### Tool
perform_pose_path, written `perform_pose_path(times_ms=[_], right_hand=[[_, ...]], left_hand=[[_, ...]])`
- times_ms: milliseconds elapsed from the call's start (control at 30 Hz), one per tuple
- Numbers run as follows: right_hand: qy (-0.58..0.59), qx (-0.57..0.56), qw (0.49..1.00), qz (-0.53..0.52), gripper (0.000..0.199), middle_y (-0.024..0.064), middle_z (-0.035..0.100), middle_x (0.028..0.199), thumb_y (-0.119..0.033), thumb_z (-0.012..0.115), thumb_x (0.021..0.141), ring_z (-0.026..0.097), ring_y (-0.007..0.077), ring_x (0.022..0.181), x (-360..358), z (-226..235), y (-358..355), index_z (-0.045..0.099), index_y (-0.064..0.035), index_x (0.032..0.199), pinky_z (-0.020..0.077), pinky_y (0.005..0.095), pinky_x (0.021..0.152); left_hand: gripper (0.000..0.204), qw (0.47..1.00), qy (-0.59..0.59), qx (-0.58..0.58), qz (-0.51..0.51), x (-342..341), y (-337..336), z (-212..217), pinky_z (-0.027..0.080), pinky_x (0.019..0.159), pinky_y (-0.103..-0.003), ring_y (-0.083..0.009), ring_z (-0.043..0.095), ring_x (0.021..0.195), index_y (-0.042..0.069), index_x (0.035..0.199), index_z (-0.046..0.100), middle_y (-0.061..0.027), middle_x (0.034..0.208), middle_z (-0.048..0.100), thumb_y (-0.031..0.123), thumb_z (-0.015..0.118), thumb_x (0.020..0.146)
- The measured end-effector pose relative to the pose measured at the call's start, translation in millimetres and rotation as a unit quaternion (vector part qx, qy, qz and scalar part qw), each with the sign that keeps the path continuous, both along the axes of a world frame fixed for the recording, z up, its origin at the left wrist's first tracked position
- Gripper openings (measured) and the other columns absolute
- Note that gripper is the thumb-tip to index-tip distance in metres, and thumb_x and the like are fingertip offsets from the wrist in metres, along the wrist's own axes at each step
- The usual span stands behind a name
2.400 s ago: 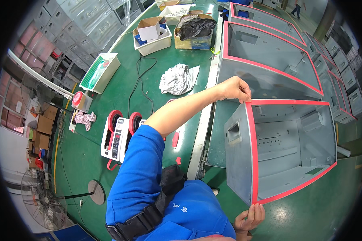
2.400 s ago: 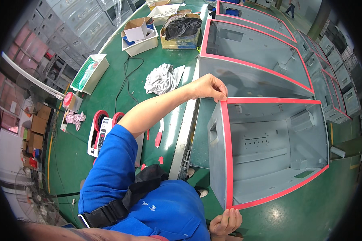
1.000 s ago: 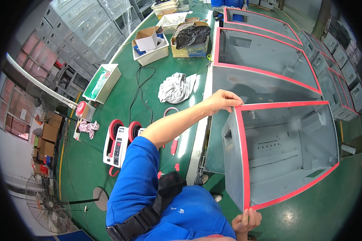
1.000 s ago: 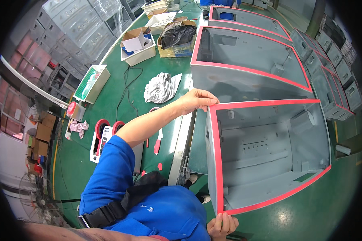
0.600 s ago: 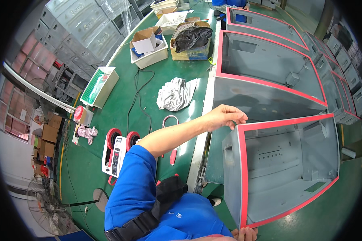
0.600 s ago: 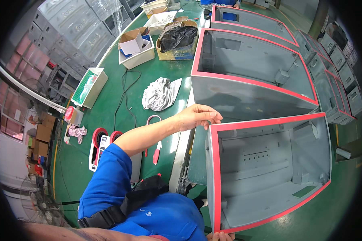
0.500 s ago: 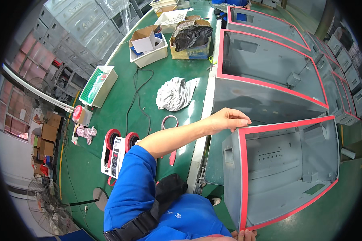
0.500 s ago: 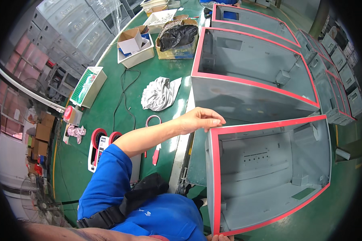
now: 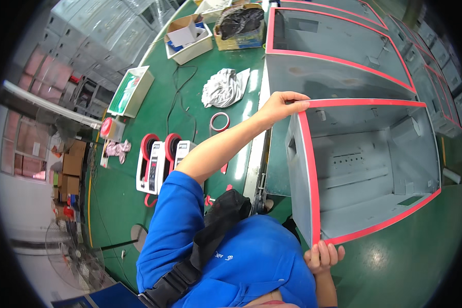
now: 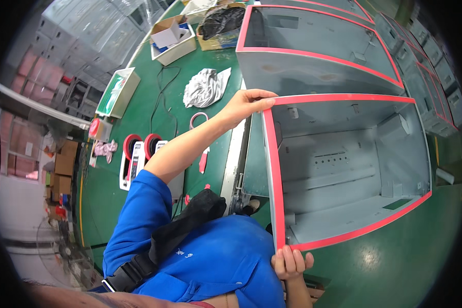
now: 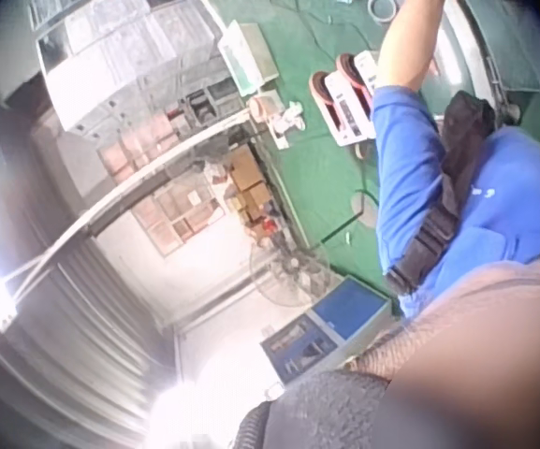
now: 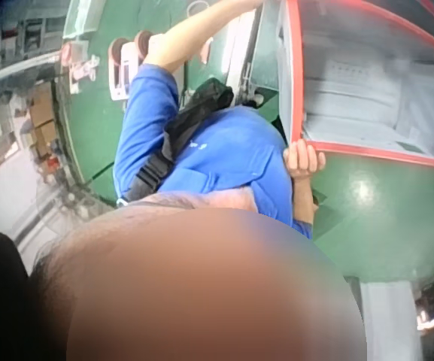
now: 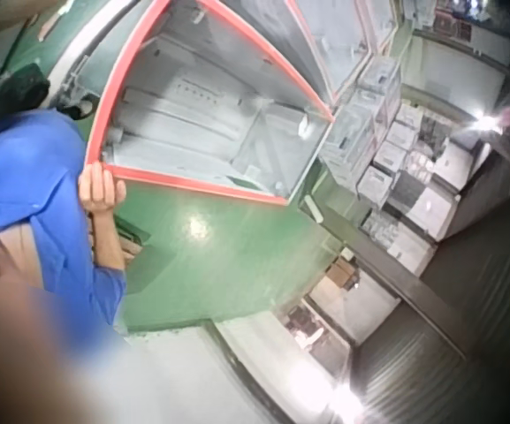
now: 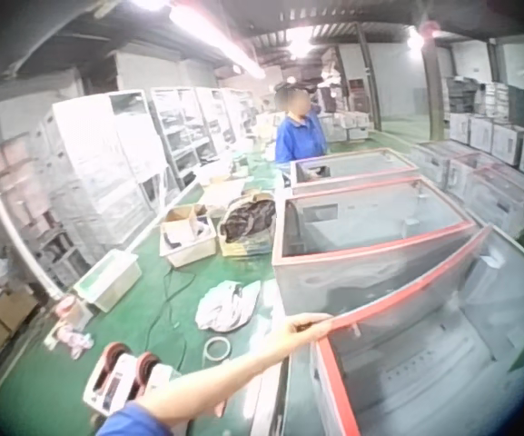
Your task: Applying red adhesive tape to the edges of metal equipment chassis on an assembly floor.
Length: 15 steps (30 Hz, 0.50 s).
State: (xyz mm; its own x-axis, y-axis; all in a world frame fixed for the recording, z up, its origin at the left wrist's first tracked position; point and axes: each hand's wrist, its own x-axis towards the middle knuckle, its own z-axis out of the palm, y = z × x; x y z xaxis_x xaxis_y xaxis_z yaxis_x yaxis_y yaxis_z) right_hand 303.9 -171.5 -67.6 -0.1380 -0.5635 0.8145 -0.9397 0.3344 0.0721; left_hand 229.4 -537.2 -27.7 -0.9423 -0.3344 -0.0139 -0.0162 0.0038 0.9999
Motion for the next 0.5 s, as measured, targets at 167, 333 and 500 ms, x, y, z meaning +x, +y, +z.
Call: perform_pose_path(times_ms=[167,333,500], right_hand=[[-0.026,0.052,0.991,0.122,0.015,0.005,0.059,0.1,-0.015,0.048,0.082,0.05,0.02,0.1,-17.5,9.9,5.0,0.053,-0.0101,0.095,0.0331,0.0412,0.096],[-0.073,0.094,0.966,0.228,0.021,0.0061,0.058,0.102,-0.011,0.052,0.077,0.052,0.0209,0.099,-33.2,34.7,22.6,0.056,-0.0075,0.097,0.0341,0.0387,0.095],[-0.22,0.05,0.943,0.243,0.023,0.0099,0.057,0.099,-0.001,0.052,0.072,0.053,0.0265,0.094,-56.8,65.4,15.6,0.055,-0.0013,0.095,0.0394,0.0404,0.087]], left_hand=[[0.034,0.989,0.006,-0.032,0.143,1.9,14.9,-8.2,0.041,0.071,-0.023,-0.009,0.053,0.084,0.0,0.108,0.058,-0.0046,0.092,0.061,0.026,0.054,0.086],[0.038,0.939,0.088,-0.163,0.29,37.2,47.0,-16.4,0.043,0.078,-0.026,-0.0139,0.054,0.096,-0.001,0.116,0.051,-0.0099,0.103,0.06,0.026,0.047,0.09],[0.029,0.956,0.113,-0.045,0.268,96.7,129.7,-10.0,0.045,0.071,-0.025,-0.0105,0.055,0.085,-0.002,0.107,0.056,-0.0064,0.094,0.06,0.02,0.048,0.09]])
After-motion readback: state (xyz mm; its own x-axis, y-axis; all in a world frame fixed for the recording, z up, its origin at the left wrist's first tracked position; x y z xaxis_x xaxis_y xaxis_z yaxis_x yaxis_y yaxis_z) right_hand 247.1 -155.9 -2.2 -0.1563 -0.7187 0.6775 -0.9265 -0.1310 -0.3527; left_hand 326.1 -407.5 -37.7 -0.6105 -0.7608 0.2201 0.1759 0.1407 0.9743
